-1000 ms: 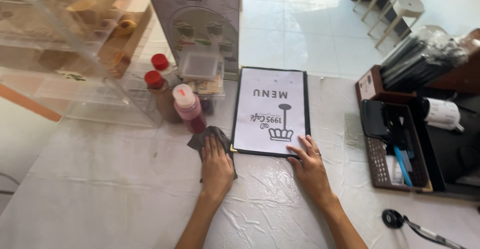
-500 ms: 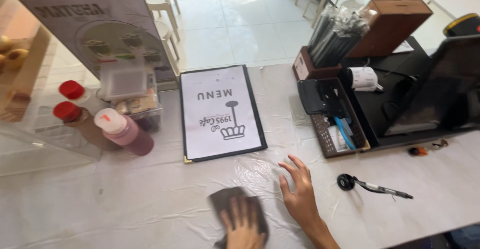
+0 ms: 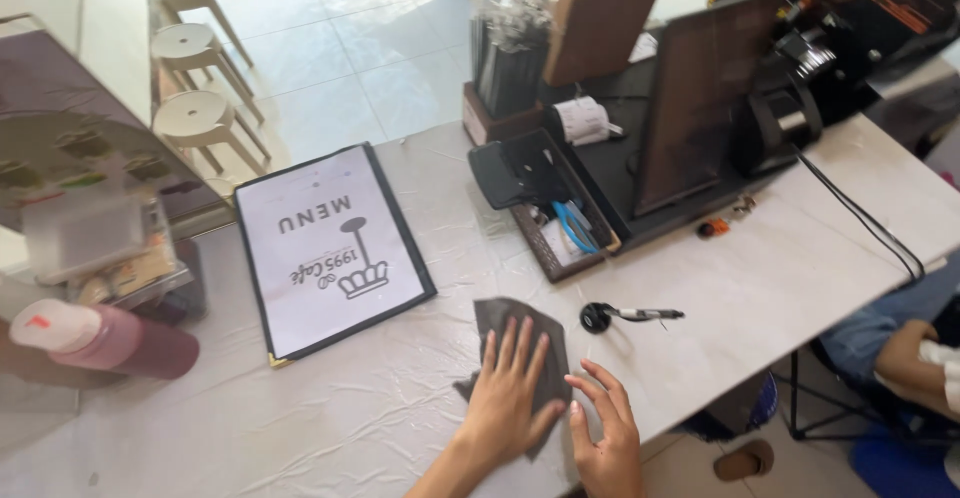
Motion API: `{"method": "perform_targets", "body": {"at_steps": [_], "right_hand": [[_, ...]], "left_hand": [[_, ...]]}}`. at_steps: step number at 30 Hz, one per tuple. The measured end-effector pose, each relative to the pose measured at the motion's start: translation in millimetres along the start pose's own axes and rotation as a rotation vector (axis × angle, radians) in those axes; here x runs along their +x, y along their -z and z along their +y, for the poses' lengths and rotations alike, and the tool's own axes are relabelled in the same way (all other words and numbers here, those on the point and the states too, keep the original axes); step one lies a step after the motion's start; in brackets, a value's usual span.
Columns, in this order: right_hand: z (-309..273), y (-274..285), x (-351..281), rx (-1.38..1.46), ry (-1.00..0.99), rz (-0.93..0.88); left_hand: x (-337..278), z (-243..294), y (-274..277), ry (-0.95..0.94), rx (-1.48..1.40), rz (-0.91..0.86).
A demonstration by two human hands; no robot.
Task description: The recorder organizes items in a pastry display, wipes down a service counter with a cloth, and checks an electrical plug.
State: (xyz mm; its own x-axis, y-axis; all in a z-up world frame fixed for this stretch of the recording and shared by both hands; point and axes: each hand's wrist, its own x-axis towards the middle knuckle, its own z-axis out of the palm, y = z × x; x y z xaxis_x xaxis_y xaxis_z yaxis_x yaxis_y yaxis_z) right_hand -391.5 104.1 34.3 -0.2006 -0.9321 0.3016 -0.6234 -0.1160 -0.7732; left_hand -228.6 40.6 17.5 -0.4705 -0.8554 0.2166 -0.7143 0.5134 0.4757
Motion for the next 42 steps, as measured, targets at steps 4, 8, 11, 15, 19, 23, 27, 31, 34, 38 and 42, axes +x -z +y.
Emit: {"method": "perform_targets", "body": {"at_steps": [4, 8, 11, 15, 19, 23, 27, 31, 34, 38, 42], "right_hand": [[22, 6, -20, 0.016, -0.037, 0.06], [9, 30, -16, 0.061, -0.024, 0.059], [1, 49, -13, 0.115, -0.029, 0.048], [7, 66, -17, 0.157, -0.057, 0.069], [19, 81, -23, 0.185, -0.074, 0.116], [30, 99, -24, 0.117, -0.038, 0.248], [41, 126, -23, 0.083, -0.144, 0.301], [61, 162, -17, 0.026, -0.219, 0.394], [93, 192, -2, 0.002, -0.212, 0.419], [157, 231, 46, 0.013, -0.174, 0.375], [224, 281, 130, 0.073, -0.247, 0.254]], "left_hand": [[-63, -4, -60, -0.327, 0.035, -0.054], [-128, -74, -98, -0.761, 0.513, 0.24], [-173, -121, -159, -0.615, 0.45, 0.45], [-127, -84, -145, -0.585, 0.392, 0.351], [-19, 46, -69, -0.687, 0.108, -0.236], [77, 127, -124, -0.579, 0.019, -0.197], [166, 160, -156, -0.266, -0.071, 0.033], [229, 170, -167, 0.06, 0.132, 0.099], [249, 188, -174, 0.19, 0.186, 0.046], [260, 217, -205, 0.101, 0.11, 0.076], [274, 260, -231, 0.037, 0.03, 0.056]]}}
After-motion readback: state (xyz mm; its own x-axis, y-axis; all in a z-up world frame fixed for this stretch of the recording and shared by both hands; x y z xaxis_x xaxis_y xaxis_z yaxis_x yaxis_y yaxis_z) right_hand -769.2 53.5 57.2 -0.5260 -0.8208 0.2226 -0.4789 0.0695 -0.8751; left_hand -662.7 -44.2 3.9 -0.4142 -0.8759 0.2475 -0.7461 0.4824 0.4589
